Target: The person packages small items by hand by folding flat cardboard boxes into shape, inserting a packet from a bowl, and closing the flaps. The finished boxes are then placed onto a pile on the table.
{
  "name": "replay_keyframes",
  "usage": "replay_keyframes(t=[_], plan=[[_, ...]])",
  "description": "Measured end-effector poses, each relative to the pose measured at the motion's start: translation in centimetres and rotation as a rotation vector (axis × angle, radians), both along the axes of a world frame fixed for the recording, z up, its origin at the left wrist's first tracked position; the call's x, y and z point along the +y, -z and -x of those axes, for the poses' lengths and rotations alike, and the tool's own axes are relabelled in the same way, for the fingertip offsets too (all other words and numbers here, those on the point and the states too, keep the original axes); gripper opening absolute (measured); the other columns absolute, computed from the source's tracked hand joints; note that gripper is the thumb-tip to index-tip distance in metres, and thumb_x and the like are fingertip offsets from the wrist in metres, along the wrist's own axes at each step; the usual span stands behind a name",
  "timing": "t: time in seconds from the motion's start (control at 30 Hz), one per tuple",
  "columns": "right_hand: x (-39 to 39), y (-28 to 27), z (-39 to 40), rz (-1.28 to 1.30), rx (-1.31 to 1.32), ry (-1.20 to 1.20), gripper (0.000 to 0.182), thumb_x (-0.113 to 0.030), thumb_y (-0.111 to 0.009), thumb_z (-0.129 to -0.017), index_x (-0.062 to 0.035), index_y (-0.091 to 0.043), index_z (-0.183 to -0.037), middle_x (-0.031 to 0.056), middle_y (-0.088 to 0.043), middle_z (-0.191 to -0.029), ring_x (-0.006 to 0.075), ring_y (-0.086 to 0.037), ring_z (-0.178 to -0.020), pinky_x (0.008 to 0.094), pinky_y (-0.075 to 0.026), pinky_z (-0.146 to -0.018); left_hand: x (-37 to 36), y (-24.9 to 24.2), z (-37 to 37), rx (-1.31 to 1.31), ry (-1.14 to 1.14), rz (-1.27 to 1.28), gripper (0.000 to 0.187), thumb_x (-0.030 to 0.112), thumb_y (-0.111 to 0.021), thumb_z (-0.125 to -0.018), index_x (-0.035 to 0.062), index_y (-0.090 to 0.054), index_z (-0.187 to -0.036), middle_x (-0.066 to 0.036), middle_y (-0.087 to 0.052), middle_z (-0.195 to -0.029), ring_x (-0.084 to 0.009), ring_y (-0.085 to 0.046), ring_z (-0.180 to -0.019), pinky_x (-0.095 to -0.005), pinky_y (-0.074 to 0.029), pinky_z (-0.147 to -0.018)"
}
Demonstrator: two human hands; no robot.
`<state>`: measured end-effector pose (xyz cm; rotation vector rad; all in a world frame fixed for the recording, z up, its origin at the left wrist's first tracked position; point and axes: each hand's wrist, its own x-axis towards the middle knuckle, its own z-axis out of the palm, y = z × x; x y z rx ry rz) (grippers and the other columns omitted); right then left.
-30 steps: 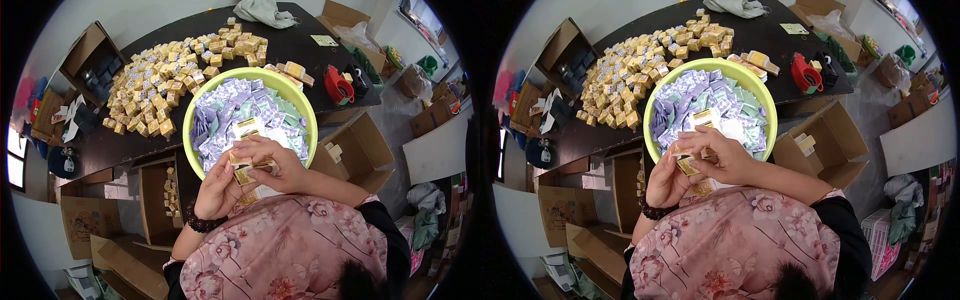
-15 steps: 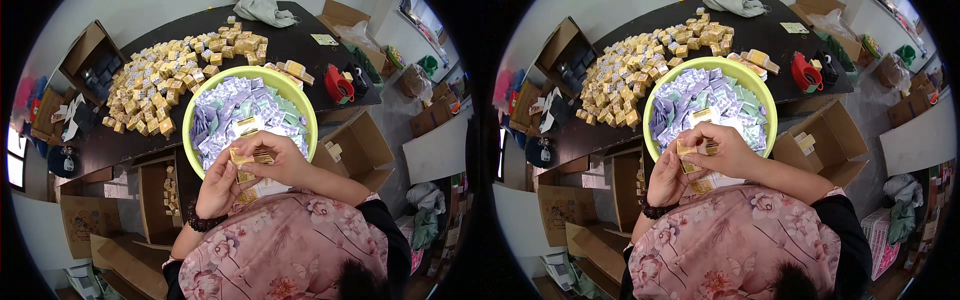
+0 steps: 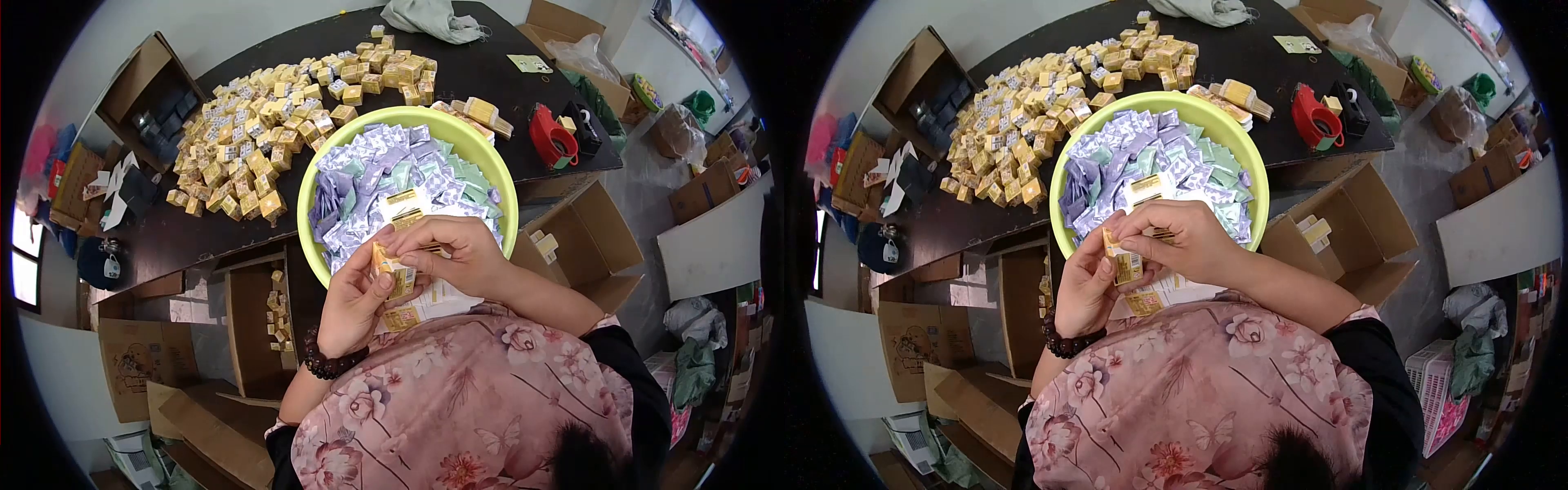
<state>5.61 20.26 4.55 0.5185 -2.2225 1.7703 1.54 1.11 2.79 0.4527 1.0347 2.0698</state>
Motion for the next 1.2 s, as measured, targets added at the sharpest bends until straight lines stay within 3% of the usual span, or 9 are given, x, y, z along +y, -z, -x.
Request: replay_keyframes(t=[0.1, 0.4, 0.57, 0.73, 0.77, 0.87, 0.9, 1.1, 1.2], plan=[[-0.2, 0.5, 0.2, 0.013, 0.089, 0.047, 0.009, -0.006, -0.068, -0.087, 0.0, -0.067, -0.093, 0.0087, -0.069, -0.094, 0.0166, -0.067, -0.086, 0.0269, -0.053, -0.074, 0.1, -0.1, 0.0, 0.013, -0.004, 0.009, 0.061, 0.015, -0.058, -0.095, 0.0012, -0.028, -0.145, -0.01, -0.044, -0.138, -0.0207, -0.049, -0.123, -0.0441, -0.049, -0.099], [-0.6, 0.3, -0.9, -0.113, 0.124, -0.022, 0.016, 0.002, -0.067, -0.083, -0.0009, -0.066, -0.099, 0.0133, -0.064, -0.109, 0.0246, -0.064, -0.105, 0.033, -0.052, -0.087, -0.2, -0.6, -0.4, -0.099, -0.029, 0.035, 0.05, 0.019, -0.055, -0.097, 0.0044, -0.035, -0.141, -0.008, -0.05, -0.131, -0.0206, -0.055, -0.117, -0.0417, -0.053, -0.094], [-0.6, 2.2, -1.0, -0.22, 0.191, -0.048, 0.033, -0.008, -0.067, -0.084, -0.0063, -0.06, -0.117, 0.0097, -0.059, -0.117, 0.0265, -0.057, -0.11, 0.037, -0.045, -0.093, -0.6, 0.2, -0.5, -0.054, -0.018, 0.12, 0.051, 0.023, -0.054, -0.098, 0.0065, -0.033, -0.142, -0.011, -0.05, -0.131, -0.0239, -0.056, -0.116, -0.042, -0.055, -0.09], [0.5, 2.6, -0.5, -0.495, 0.142, 0.268, 0.039, -0.009, -0.062, -0.088, -0.0028, -0.056, -0.125, 0.0144, -0.054, -0.123, 0.03, -0.047, -0.121, 0.0392, -0.038, -0.102, -5.5, 0.2, 2.2, 0.153, -0.561, 0.149, 0.043, 0.012, -0.05, -0.098, 0.0036, -0.038, -0.139, -0.015, -0.053, -0.126, -0.0335, -0.06, -0.111, -0.043, -0.053, -0.094], [1.7, 3.5, 0.6, -0.628, 0.194, 0.322, 0.038, -0.008, -0.062, -0.087, -0.0027, -0.057, -0.124, 0.014, -0.055, -0.121, 0.0304, -0.048, -0.118, 0.0392, -0.038, -0.1, -7.4, 1.6, 3.4, 0.236, -0.744, 0.206, 0.049, 0.007, -0.056, -0.094, 0.0034, -0.037, -0.14, -0.013, -0.054, -0.121, -0.0251, -0.061, -0.108, -0.033, -0.054, -0.087], [4.8, 5.3, 4.8, -0.673, 0.207, 0.377, 0.029, -0.01, -0.063, -0.086, -0.0061, -0.064, -0.115, 0.0121, -0.058, -0.114, 0.0292, -0.051, -0.108, 0.0384, -0.04, -0.095, -14.7, 7.2, 6.0, 0.946, -1.022, 1.216, 0.063, 0.026, -0.065, -0.091, 0.0078, -0.036, -0.144, -0.022, -0.037, -0.142, -0.0352, -0.038, -0.132, -0.0424, -0.036, -0.104], [5.6, 5.3, 6.0, -0.722, 0.214, 0.371, 0.025, -0.011, -0.065, -0.086, -0.0072, -0.066, -0.11, 0.0111, -0.059, -0.108, 0.0285, -0.052, -0.104, 0.038, -0.041, -0.093, -15.3, 7.6, 5.5, 0.879, -1.021, 1.193, 0.066, 0.032, -0.066, -0.091, 0.0081, -0.036, -0.144, -0.024, -0.028, -0.147, -0.0385, -0.027, -0.137, -0.0465, -0.024, -0.111], [6.7, 3.8, 9.1, -0.618, -0.238, 0.029, 0.015, -0.015, -0.069, -0.084, -0.005, -0.065, -0.094, 0.0075, -0.056, -0.092, 0.0228, -0.053, -0.095, 0.0344, -0.044, -0.082, -8.2, 5.4, 1.9, 0.875, -0.873, 0.81, 0.032, 0.011, -0.063, -0.091, 0.0021, -0.057, -0.122, -0.018, -0.046, -0.135, -0.0299, -0.048, -0.123, -0.0366, -0.04, -0.101], [6.5, 2.4, 8.1, -0.398, -0.28, 0.209, 0.012, -0.01, -0.068, -0.085, -0.0027, -0.063, -0.092, 0.0036, -0.058, -0.086, 0.0149, -0.055, -0.083, 0.0281, -0.044, -0.074, -5.2, 4.2, 1.2, 0.991, -0.73, 0.733, 0.017, 0.006, -0.061, -0.091, -0.0014, -0.065, -0.106, -0.015, -0.061, -0.115, -0.0252, -0.059, -0.108, -0.0324, -0.046, -0.091]])
